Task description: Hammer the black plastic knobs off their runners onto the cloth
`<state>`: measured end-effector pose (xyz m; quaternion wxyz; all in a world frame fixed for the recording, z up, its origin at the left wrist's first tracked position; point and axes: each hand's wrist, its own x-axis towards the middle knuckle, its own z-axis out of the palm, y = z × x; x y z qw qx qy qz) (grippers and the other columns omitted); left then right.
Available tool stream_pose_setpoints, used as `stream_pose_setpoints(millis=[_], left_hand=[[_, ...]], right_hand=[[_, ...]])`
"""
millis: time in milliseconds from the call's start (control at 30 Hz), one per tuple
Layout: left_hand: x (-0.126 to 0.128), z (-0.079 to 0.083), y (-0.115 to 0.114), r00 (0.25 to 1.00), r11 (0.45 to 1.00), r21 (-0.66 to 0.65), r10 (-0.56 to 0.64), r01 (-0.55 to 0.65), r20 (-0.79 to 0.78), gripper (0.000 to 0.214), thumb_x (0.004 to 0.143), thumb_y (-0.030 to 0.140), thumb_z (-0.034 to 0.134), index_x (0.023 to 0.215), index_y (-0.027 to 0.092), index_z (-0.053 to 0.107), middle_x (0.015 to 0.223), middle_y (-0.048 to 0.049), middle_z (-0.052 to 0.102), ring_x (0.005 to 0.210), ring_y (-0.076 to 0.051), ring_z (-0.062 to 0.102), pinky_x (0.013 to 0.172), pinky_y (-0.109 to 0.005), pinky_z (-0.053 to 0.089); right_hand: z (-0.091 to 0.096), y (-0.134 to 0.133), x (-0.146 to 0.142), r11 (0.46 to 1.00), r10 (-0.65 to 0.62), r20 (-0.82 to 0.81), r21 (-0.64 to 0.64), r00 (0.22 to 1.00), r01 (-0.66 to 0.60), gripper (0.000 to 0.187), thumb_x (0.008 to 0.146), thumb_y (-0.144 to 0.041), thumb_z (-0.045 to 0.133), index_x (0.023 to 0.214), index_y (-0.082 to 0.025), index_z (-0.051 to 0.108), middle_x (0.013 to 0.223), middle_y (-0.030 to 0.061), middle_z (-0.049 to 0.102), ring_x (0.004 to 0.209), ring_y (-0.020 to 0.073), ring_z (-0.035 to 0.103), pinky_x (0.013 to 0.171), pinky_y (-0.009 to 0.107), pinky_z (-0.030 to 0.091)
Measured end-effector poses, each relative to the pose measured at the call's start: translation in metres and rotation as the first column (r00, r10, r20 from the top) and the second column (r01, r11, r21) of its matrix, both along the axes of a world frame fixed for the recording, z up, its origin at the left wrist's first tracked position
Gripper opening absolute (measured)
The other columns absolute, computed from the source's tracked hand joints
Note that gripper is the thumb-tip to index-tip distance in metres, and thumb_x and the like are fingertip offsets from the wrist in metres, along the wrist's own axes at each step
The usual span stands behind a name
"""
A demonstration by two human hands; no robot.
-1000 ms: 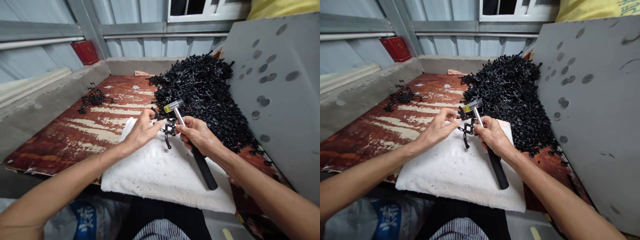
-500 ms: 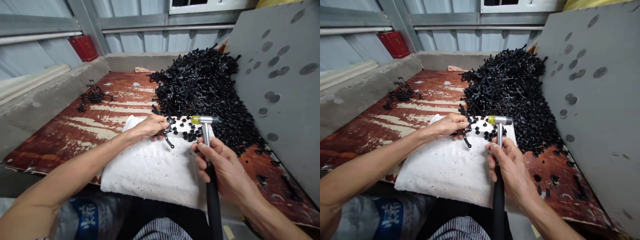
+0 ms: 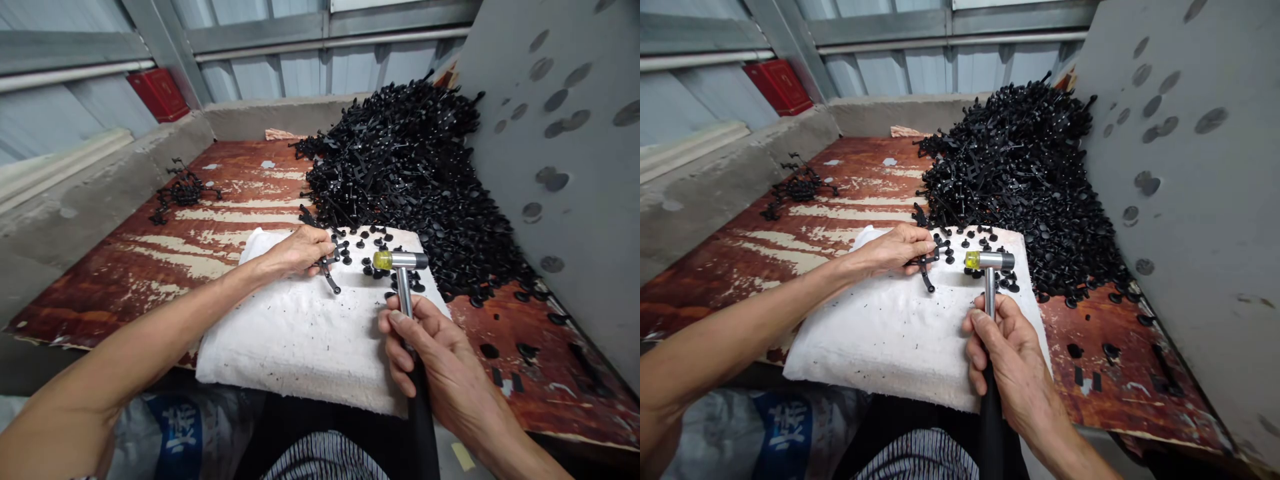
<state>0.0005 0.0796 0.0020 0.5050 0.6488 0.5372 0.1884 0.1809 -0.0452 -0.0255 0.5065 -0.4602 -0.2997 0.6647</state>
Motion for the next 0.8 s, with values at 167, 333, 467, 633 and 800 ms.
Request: stream_pose_setpoints(millis=[167,333,467,633,800], left_hand=[[-0.0035,-0.0046,0.0018,1.0,0.999,-0.037,0.011,-0.01,0.025,0.025,0.09,0.013,0.046,0.065,0.016,0.051,0.058,0.0007,0.06,0.031,-0.002,0.039,0.033,-0.017,0.022],[-0.0026,-0.0033,0.0009,1.0,0.999,-0.04,0.013,-0.012,0.023,0.026,0.091,0.014,0.046,0.065,0.016,0.05,0.059,-0.0004,0.06,0.031,-0.002,0.036,0.032,-0.018,0.02],[0.0004,-0.0014,0.0003,1.0,0.999,-0.044,0.024,-0.024,0.007,0.028,0.091,0.013,0.046,0.064,0.015,0.051,0.058,0.0002,0.059,0.03,-0.001,0.036,0.032,-0.018,0.02],[0.0015,-0.0018,0.0005,0.999,0.998,-0.051,0.044,-0.044,0.002,0.029,0.091,0.012,0.046,0.062,0.016,0.049,0.054,0.0011,0.057,0.03,-0.001,0.035,0.032,-0.018,0.02],[0.0008,-0.0024,0.0002,0.999,0.998,-0.055,0.032,-0.031,0.009,0.03,0.092,0.012,0.046,0.062,0.016,0.048,0.051,0.0021,0.054,0.029,-0.001,0.035,0.033,-0.018,0.019]], right_hand=[[-0.002,0.0,-0.0003,1.0,-0.002,0.001,-0.005,1.0,0.002,0.034,0.07,-0.039,0.078,0.085,-0.022,0.052,0.069,-0.0051,0.056,0.04,0.0034,0.037,0.027,0.013,0.035],[-0.0022,0.0003,-0.0007,1.0,0.004,0.005,0.002,1.0,-0.004,0.033,0.071,-0.04,0.077,0.085,-0.022,0.052,0.069,-0.0048,0.056,0.04,0.0035,0.037,0.027,0.013,0.034],[-0.0015,0.0004,-0.0001,1.0,0.01,0.0,0.005,1.0,-0.01,0.033,0.071,-0.04,0.077,0.085,-0.022,0.052,0.07,-0.0046,0.055,0.04,0.0037,0.037,0.027,0.014,0.035],[-0.0019,-0.0006,0.0005,1.0,0.009,-0.005,0.011,1.0,-0.009,0.033,0.071,-0.04,0.077,0.085,-0.022,0.053,0.069,-0.005,0.055,0.04,0.0034,0.037,0.027,0.013,0.034],[-0.0031,-0.0012,0.0003,1.0,0.004,-0.004,0.012,1.0,-0.004,0.033,0.072,-0.04,0.076,0.086,-0.022,0.053,0.069,-0.0048,0.056,0.04,0.0034,0.037,0.027,0.013,0.034]])
